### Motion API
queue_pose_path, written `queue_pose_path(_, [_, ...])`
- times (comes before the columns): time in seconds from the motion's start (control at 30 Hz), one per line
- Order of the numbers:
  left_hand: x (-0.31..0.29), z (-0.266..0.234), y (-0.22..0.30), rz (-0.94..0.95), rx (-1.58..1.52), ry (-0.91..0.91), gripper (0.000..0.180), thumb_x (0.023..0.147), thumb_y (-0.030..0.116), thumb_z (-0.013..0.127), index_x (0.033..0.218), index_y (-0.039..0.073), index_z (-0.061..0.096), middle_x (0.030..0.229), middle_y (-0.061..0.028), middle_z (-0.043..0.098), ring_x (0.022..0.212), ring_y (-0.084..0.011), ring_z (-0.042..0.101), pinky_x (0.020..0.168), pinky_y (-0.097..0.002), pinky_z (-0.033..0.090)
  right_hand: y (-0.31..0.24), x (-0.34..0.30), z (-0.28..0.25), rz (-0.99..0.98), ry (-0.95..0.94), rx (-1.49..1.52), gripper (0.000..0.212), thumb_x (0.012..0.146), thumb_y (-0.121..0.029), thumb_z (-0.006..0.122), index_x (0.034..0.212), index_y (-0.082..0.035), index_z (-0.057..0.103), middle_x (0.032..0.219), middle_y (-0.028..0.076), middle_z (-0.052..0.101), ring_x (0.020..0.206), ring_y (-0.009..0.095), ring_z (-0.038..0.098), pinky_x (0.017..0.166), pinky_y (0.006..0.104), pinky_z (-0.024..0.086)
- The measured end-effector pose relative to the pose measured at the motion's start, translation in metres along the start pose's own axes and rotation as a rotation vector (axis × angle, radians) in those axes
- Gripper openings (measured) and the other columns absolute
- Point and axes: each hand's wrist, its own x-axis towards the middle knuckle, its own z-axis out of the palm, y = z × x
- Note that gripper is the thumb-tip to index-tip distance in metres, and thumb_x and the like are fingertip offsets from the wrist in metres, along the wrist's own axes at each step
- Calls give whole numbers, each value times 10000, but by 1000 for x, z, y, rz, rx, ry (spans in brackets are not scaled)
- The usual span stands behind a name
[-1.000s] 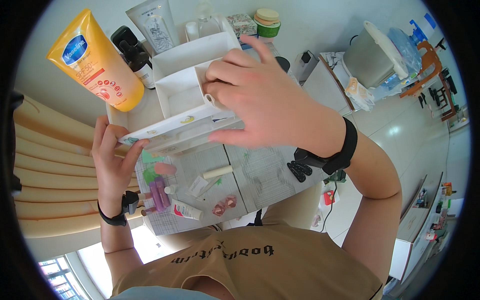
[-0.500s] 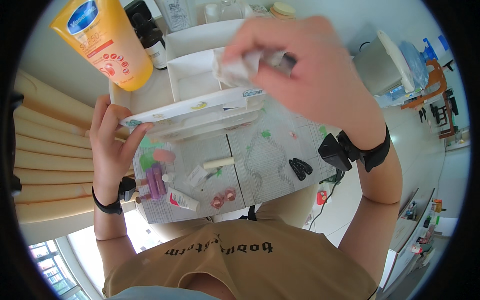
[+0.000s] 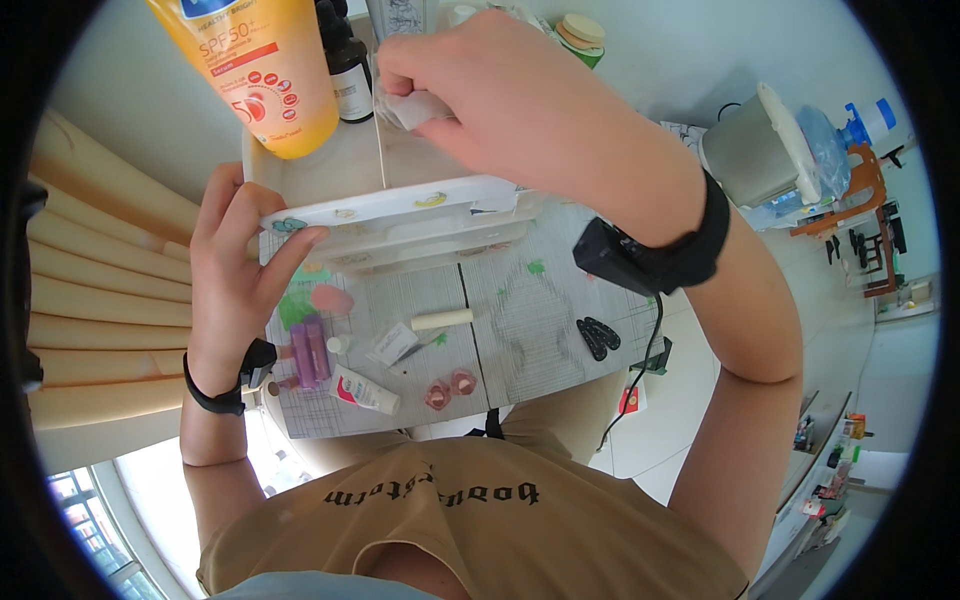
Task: The person wipes the inside of a white plastic cosmetic organizer with a tissue, then wipes a yellow sunscreen tube and a small black bottle before returning them to the organizer. The person continues wiping the organizer's compartments and shelves with the tissue.
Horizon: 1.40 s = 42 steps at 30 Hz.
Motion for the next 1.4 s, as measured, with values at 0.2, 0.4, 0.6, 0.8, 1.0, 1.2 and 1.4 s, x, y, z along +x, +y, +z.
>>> queue_pose_path(0.2, [0, 1, 2, 8, 13, 14, 370, 869, 113, 966, 1032, 24, 646, 1071, -132, 586, 889, -309, 637, 745, -405, 552, 7, 6, 3, -134, -67, -453, 230, 965, -293, 835, 976, -101, 709, 805, 125, 693, 740, 365, 688, 644, 477, 506])
queue_pose_path(0.4, [0, 0, -1, 33, 1, 17, 373, 868, 115, 970, 1037, 28, 649, 1072, -130, 581, 889, -310, 650, 737, -414, 554, -1, -10, -20, -91, -29, -552, 207, 1035, -290, 769, 980, -94, 728, 829, 115, 706, 808, 349, 699, 688, 466, 526])
queue_pose_path(0.6, [-1, 0, 0, 29, 7, 16, 372, 873, 122, 967, 1041, 33, 647, 1071, -132, 570, 900, -322, 658, 737, -425, 553, 3, 0, -12, -402, 210, -290, 184, 1049, -229, 749, 1130, -70, 794, 981, 131, 764, 929, 404, 711, 811, 492, 566])
queue_pose_path(0.8, [0, 0, 0, 44, 5, 17, 363, 885, 122, 958, 1041, 30, 643, 1069, -136, 575, 884, -331, 655, 735, -434, 550, -7, -4, 8, -96, 43, -392, 181, 960, -223, 812, 1064, -81, 773, 959, 150, 761, 956, 412, 726, 825, 528, 569])
queue_pose_path(1.0, [0, -1, 1, 21, 0, 3, 347, 897, 125, 948, 1049, 34, 650, 1064, -136, 582, 861, -329, 656, 730, -440, 548, -6, 13, -4, -4, -187, -610, 191, 879, -235, 871, 1028, -140, 800, 850, 146, 743, 870, 404, 729, 773, 533, 579])
queue_pose_path(1.2, [-1, 0, 1, 23, 0, -3, 338, 913, 122, 939, 1039, 35, 638, 1064, -127, 580, 873, -307, 659, 745, -421, 556, -12, -4, -6, -31, -22, -640, 171, 879, -241, 867, 1010, -149, 807, 897, 137, 767, 891, 388, 757, 771, 513, 599])
queue_pose_path(1.4, [-2, -4, 2, -14, 4, -29, 346, 922, 107, 935, 1027, 26, 615, 1068, -115, 576, 888, -277, 644, 770, -393, 566, -30, -8, -40, -35, 274, -727, 227, 901, -64, 781, 1118, -128, 802, 963, 115, 790, 908, 359, 749, 764, 477, 604])
